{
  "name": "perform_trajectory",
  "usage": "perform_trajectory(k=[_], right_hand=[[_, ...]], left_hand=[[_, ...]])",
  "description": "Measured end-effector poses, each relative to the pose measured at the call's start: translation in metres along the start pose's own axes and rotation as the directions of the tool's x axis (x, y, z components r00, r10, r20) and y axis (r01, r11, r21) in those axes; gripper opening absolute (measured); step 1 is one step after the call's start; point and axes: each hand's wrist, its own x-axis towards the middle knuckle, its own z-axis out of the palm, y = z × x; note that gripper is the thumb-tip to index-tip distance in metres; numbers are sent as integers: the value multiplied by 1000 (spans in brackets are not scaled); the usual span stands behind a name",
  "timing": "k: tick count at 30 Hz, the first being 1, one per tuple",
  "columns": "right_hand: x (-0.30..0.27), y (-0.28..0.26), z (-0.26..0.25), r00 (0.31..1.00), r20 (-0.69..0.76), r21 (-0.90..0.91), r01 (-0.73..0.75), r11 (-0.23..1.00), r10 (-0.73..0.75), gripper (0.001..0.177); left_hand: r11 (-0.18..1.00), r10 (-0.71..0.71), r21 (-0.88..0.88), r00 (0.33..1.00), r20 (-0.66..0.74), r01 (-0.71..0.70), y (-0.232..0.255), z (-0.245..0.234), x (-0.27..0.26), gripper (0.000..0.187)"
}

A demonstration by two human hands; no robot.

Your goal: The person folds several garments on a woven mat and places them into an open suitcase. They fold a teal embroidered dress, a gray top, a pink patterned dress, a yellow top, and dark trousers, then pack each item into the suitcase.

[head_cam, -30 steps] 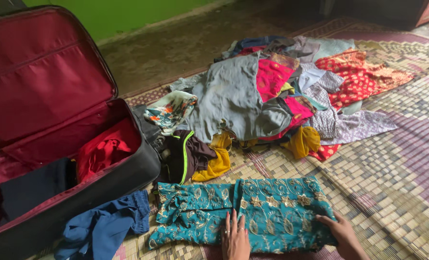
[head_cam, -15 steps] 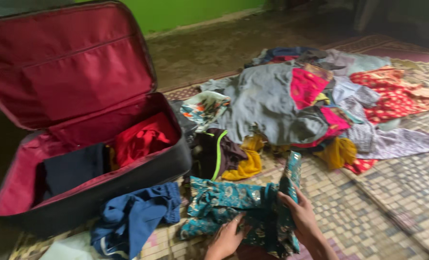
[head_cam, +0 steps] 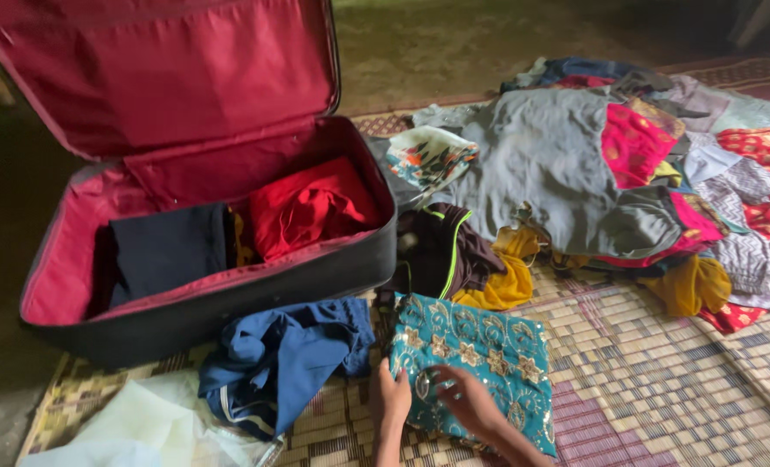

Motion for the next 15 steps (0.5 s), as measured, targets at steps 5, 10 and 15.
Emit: perform_trajectory(k=[5, 10, 15], right_hand=[[40, 25, -34, 988, -154, -216, -48, 975, 15, 40], [112, 9, -39, 933, -196, -355, 219, 909, -301, 63], [166, -9, -28, 972, -85, -455, 156, 877, -217, 73]], left_hand=[[992, -1, 124, 1000, 6, 0, 19, -22, -12, 43], [900, 86, 435, 990, -110, -30, 35, -55, -35, 50], [849, -23, 526, 998, -59, 51, 43, -68, -42, 63]])
